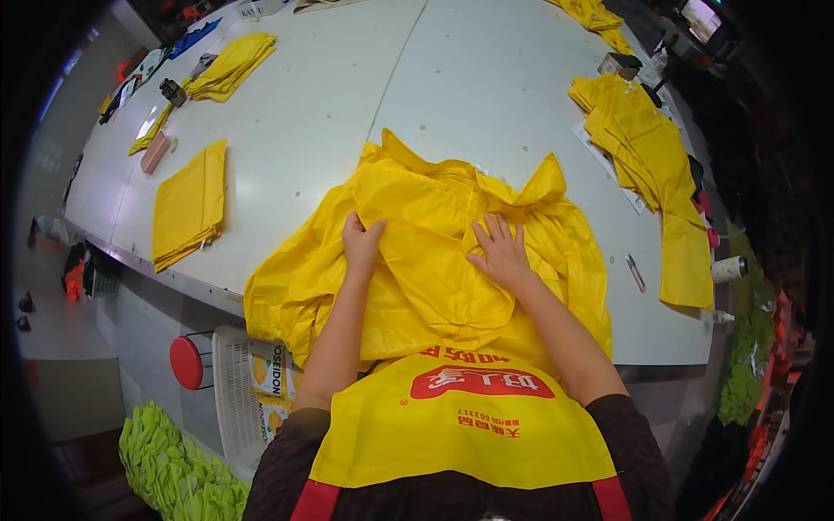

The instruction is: The person folds a yellow garment on a white table, smoothing and aligning the fabric, then places the folded item into a white basket. The person repeats the process with another yellow garment, folding it and placing it into the same basket.

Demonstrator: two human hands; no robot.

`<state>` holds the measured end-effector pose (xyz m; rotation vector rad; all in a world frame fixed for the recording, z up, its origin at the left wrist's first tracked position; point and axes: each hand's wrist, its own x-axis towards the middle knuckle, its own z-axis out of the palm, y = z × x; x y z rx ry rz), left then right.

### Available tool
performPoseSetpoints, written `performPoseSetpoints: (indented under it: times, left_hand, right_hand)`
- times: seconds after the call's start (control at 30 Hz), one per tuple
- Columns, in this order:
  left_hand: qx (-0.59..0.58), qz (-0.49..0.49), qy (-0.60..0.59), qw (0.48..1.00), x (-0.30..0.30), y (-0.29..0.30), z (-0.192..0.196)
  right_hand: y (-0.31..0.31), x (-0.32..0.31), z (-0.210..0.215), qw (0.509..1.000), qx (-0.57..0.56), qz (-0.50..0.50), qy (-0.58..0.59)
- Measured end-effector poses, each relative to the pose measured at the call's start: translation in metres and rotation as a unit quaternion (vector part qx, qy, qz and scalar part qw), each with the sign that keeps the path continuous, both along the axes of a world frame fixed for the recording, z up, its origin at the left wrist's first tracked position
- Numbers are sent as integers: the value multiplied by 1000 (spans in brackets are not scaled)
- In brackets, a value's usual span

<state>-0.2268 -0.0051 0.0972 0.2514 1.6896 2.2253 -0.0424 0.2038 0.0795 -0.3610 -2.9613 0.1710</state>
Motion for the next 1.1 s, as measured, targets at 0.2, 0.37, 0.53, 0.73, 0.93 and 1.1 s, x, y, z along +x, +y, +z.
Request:
performPoseSetpoints:
  times: [0.2,0.37,0.53,0.73,0.93,1.1]
  left_hand:
    - [-294,-95,569,762,71,30,41]
    - [-428,-230,516,706,86,35,-1]
    - [-471,-242,439,726,84,38,5]
    - [-476,-218,453,721,91,55,22]
    - [-434,-286,570,637,83,48,-12]
    - [-457,-248,577,630,88,51,-17]
  right_hand:
    - [1,5,11,998,-57,-4,-31]
    - [34,1,-3,948,-313,-23,62]
    - [56,-7,-24,835,-486,-112,231]
    - [42,-34,-22,974,-162,-63,146]
    - [22,-50,25,987,-75,-114,-80]
    - [-2,-39,59,992,-23,-111,-53]
